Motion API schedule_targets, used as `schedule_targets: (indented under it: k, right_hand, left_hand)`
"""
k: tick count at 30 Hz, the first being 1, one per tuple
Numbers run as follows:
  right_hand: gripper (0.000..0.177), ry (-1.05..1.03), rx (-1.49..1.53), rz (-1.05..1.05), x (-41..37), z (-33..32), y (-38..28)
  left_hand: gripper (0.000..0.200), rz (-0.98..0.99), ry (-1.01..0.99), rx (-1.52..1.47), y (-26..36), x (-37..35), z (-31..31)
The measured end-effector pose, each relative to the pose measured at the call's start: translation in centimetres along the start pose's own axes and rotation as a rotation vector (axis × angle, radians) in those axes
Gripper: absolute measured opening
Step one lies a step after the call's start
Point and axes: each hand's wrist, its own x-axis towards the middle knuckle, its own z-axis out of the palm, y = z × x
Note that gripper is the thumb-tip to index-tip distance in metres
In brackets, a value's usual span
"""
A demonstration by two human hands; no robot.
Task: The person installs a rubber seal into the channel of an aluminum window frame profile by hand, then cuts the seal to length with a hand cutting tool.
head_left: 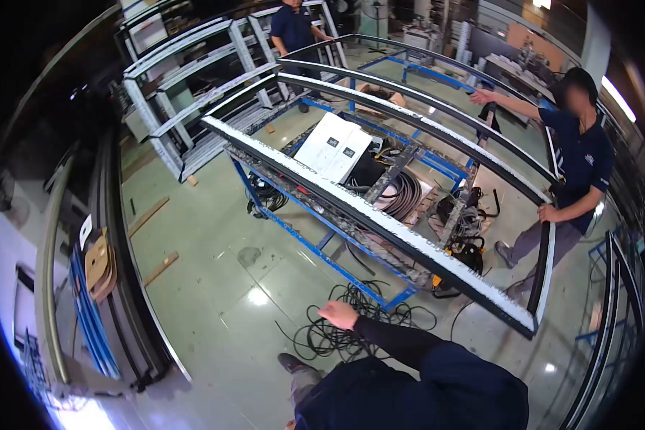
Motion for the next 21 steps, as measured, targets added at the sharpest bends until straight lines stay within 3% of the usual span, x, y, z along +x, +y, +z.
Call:
schedule_targets:
  k: [1,2,3,4,5,7,10,11,13,16,17,19,20,21]
  right_hand:
    - [0.034,0.025,-0.012,0.228,0.2,0.7,0.3]
    - [0.034,0.008,-0.392,-0.117,0.8,2.8,3.8]
    - [0.034,0.097,-0.112,0.126,1.1,3.4,4.1]
    - [0.025,0.21,0.374,0.481,0.7,1.4,-1.6]
    - [0.022,0.289,0.626,0.479,1.4,1.5,-1.7]
    - [0.02,0.453,0.59,0.453,3.2,-2.4,-7.5]
    - [0.023,0.67,0.747,0.32,9.7,-6.9,-7.1]
    - [0.024,0.758,0.737,0.262,12.1,-9.6,-7.5]
    - [0.029,0.842,0.566,0.153,17.9,-16.2,-6.6]
    - [0.03,1.013,0.201,0.223,27.9,-26.6,0.1]
    - [0.033,1.095,0.137,0.228,31.1,-29.9,2.8]
    - [0.033,1.116,-0.033,0.432,36.7,-36.0,8.6]
    - [0.032,1.063,-0.158,0.569,39.1,-38.3,11.8]
    - [0.03,0.99,-0.279,0.709,40.8,-39.7,14.5]
  left_hand:
    - [0.048,0.031,-0.006,0.065,2.5,1.8,-3.7]
    - [0.049,0.055,-0.015,0.131,5.4,3.7,-7.1]
    - [0.049,0.069,-0.031,0.216,8.5,5.9,-10.0]
    - [0.049,0.076,-0.049,0.32,11.5,8.3,-13.0]
    - [0.049,0.079,-0.064,0.451,14.6,10.9,-16.4]
    - [0.049,0.084,-0.095,0.764,22.1,16.3,-23.4]
    - [0.014,0.315,0.094,0.249,35.3,22.4,-30.5]
    - [0.012,0.263,-0.047,-0.006,40.1,23.9,-32.7]
    - [0.018,0.398,0.24,-0.093,49.1,24.0,-32.2]
    - [0.018,0.422,0.271,-0.228,61.2,22.9,-27.9]
    - [0.02,0.445,0.237,-0.129,63.1,24.4,-26.5]
    - [0.03,0.466,0.128,0.123,65.4,27.2,-26.2]
    - [0.051,0.363,0.085,0.09,64.9,24.6,-24.3]
    - [0.052,0.28,0.041,0.092,64.1,23.9,-23.7]
